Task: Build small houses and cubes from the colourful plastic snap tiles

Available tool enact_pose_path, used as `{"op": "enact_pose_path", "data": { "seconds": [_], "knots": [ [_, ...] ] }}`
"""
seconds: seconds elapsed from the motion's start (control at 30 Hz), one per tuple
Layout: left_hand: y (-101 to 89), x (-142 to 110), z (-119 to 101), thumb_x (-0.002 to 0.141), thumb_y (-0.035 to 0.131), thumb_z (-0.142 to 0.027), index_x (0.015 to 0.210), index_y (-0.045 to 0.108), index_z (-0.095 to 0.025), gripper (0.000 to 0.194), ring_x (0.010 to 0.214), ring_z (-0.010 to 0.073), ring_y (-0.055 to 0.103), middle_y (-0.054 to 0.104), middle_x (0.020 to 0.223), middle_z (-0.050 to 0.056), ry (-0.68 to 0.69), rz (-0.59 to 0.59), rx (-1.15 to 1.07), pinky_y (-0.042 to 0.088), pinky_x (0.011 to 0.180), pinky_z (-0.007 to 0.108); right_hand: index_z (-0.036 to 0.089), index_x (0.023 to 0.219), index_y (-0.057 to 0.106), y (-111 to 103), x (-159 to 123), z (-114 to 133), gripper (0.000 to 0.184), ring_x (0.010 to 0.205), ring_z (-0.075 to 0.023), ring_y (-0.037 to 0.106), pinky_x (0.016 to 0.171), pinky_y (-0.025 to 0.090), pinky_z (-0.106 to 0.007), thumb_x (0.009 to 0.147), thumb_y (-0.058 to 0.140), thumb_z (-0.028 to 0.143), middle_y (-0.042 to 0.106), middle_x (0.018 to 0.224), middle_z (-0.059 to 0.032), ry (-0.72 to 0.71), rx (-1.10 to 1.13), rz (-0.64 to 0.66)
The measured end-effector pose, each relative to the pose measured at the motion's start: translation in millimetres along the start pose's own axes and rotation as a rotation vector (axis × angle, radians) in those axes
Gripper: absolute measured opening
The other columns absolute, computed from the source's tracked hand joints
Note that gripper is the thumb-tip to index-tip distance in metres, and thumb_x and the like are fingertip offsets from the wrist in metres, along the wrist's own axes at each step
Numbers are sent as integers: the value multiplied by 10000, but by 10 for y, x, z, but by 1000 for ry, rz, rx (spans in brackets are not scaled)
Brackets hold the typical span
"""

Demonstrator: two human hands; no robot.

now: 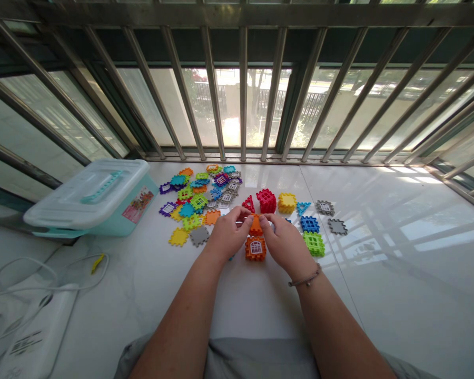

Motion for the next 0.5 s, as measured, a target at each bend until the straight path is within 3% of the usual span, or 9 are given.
{"op": "enact_pose_path", "data": {
  "seconds": [0.3,0.5],
  "knots": [
    [-56,-1,81,1032,661,-375,1152,728,-241,192,1051,259,810,842,1125,74,-9,0,197,647,960,402,206,1281,792,-91,-35,-4,466,1213,-300,771,951,505,-362,1186,442,499,837,1289,-123,52,-74,-8],
    [-59,-22,130,922,854,-363,1291,718,-244,411,1296,338,749,811,1358,111,14,93,395,577,1111,466,247,1320,771,-97,-62,-51,494,1167,-316,795,876,483,-363,1190,406,554,855,1259,-110,132,-93,19]
  ]
}}
Point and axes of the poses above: each hand's wrist, its own x-axis towards the middle knuckle, its own y-axis out of the palm, z = x × y, the point moved 8 cm from there along x, towards the middle knuckle
